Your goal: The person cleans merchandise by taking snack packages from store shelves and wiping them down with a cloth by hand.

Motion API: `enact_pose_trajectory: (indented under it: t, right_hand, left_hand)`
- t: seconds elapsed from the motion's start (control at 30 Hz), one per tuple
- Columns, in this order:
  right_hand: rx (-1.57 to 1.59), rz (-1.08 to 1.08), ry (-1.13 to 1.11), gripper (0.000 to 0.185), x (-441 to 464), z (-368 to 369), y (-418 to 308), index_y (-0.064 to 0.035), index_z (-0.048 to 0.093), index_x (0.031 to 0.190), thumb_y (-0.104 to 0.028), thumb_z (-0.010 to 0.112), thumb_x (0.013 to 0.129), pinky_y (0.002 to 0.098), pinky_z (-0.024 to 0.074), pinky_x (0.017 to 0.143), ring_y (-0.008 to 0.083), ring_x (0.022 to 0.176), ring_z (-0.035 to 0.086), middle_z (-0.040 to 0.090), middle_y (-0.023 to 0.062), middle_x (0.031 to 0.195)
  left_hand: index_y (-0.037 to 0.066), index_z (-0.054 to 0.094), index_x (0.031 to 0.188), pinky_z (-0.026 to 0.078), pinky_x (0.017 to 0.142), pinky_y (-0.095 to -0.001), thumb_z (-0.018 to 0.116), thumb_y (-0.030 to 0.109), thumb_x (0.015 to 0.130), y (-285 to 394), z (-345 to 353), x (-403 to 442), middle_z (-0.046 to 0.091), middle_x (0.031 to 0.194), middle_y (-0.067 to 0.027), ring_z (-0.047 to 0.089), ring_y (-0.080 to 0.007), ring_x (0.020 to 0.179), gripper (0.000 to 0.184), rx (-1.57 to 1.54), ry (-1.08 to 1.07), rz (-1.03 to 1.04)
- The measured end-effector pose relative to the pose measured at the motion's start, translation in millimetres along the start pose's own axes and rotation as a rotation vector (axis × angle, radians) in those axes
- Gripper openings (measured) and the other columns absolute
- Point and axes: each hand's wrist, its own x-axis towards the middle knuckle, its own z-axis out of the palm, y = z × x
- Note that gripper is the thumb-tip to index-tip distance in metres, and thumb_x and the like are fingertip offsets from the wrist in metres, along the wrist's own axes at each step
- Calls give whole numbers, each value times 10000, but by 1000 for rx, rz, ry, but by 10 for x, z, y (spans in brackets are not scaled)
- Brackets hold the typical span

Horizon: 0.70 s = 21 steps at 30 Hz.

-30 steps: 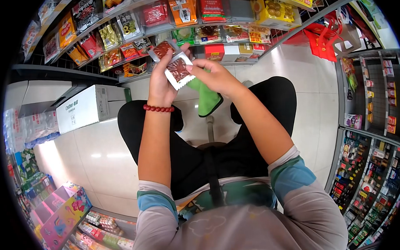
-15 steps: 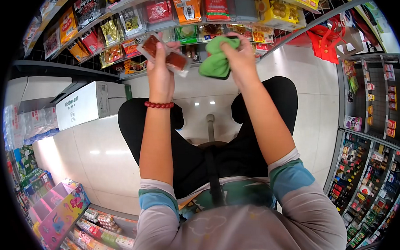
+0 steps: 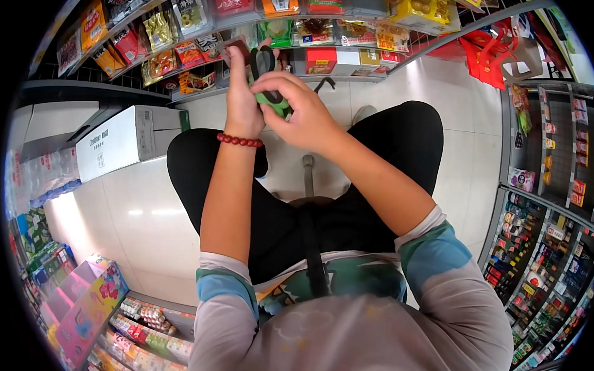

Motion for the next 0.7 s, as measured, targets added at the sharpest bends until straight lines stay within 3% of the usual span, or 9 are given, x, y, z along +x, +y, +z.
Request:
enact_pose_trajectory:
  t: [0.13,0.2,0.27,0.33,0.4,0.47,0.53,0.6,0.7]
  right_hand:
    - [48,67,-58,300,-41,-5,13,-39,608,1141,-14,661,847,357,467,994,276,1123,605,601,113,1173]
    - [-82,67,91,282,-6,-29,103,-38,587,1100,-21,663,829,384,485,930,326,1058,596,588,134,1113]
    - [-90,70,144,272,70,-102,186,-33,585,1092,-30,672,834,387,484,918,324,1046,602,595,140,1096]
    - [-57,108,399,269,155,-139,345,-29,581,1086,-33,679,835,381,485,915,312,1034,614,614,146,1081]
    - [41,143,488,278,229,-222,365,-22,564,1090,-10,663,830,381,487,929,297,1037,627,640,150,1090]
    - [-63,9,428,267,246,-259,376,-23,555,1069,24,632,817,379,485,938,288,1051,628,638,147,1085]
    - [22,-11,247,244,187,-259,253,-20,525,1048,69,597,833,339,446,999,227,1116,600,624,117,1155]
    - [39,9,173,239,136,-225,221,-25,530,1016,83,576,808,338,451,983,221,1082,601,627,106,1118]
    - [133,71,46,194,108,-208,183,-32,542,976,73,560,813,317,454,955,207,1005,598,619,91,1048]
  left_hand:
    - [96,409,1443,432,1081,-447,351,602,1040,12,-194,57,542,1396,-205,534,-306,1289,650,-267,-78,-125]
    - [69,472,1393,452,1063,-430,342,646,1021,-56,-281,137,579,1347,-183,555,-294,1257,699,-262,-198,-168]
    - [73,529,1351,472,1039,-418,347,681,1001,-20,-26,-19,618,1284,-142,585,-271,1208,725,-53,67,-261]
    - [125,505,1390,486,1027,-414,357,664,1006,-84,22,-69,598,1315,-91,607,-234,1185,678,93,-68,-299]
    - [121,430,1448,457,1067,-401,285,667,1017,-198,69,-91,522,1403,-108,540,-235,1282,711,125,-127,-328]
    - [116,424,1438,466,1056,-393,287,663,1018,-244,44,-68,514,1394,-102,520,-219,1304,703,124,-163,-359]
    - [132,432,1446,475,1057,-411,309,663,1013,-195,91,-38,590,1322,-87,581,-226,1239,696,140,-124,-395]
    - [96,451,1425,501,1030,-393,296,662,1017,-163,25,-4,588,1322,-105,589,-221,1234,715,182,-82,-418]
    - [52,516,1355,546,938,-348,296,654,1027,-248,-154,125,615,1261,-104,658,-202,1101,720,111,-94,-378]
